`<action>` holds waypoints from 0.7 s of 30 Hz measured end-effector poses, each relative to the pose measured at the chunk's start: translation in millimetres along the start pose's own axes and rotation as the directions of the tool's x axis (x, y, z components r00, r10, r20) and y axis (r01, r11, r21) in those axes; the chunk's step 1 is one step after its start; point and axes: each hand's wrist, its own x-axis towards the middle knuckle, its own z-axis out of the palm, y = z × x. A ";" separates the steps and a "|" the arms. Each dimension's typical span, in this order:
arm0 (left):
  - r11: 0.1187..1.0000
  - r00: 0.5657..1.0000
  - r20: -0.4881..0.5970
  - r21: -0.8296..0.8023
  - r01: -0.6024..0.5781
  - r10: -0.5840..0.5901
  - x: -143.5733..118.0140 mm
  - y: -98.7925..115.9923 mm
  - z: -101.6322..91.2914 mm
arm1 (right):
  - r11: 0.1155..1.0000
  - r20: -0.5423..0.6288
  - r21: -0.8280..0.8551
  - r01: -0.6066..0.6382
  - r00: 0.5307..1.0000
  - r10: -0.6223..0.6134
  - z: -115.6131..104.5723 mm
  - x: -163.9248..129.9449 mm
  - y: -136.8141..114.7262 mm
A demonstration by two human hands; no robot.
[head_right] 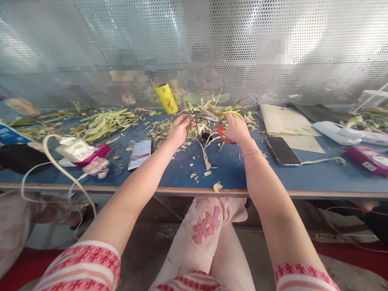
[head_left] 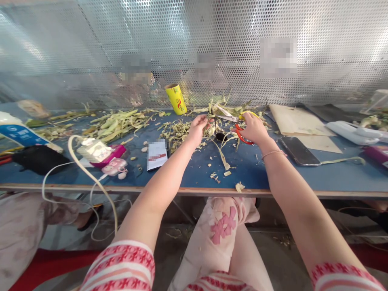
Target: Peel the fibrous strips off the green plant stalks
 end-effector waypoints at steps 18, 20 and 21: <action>0.995 0.999 -0.017 0.079 0.053 -0.052 -9.7 15.7 10.8 | 0.994 -0.114 -0.111 -0.013 0.994 0.000 -8.8 -2.2 -5.7; 0.997 0.999 -0.032 0.071 0.030 -0.027 -8.8 15.3 9.9 | 0.995 -0.114 -0.103 -0.018 0.994 0.006 -9.5 -2.2 -6.4; 0.997 0.999 -0.038 0.073 0.021 -0.018 -8.5 14.9 9.6 | 0.995 -0.112 -0.101 -0.020 0.994 0.009 -9.9 -2.2 -6.9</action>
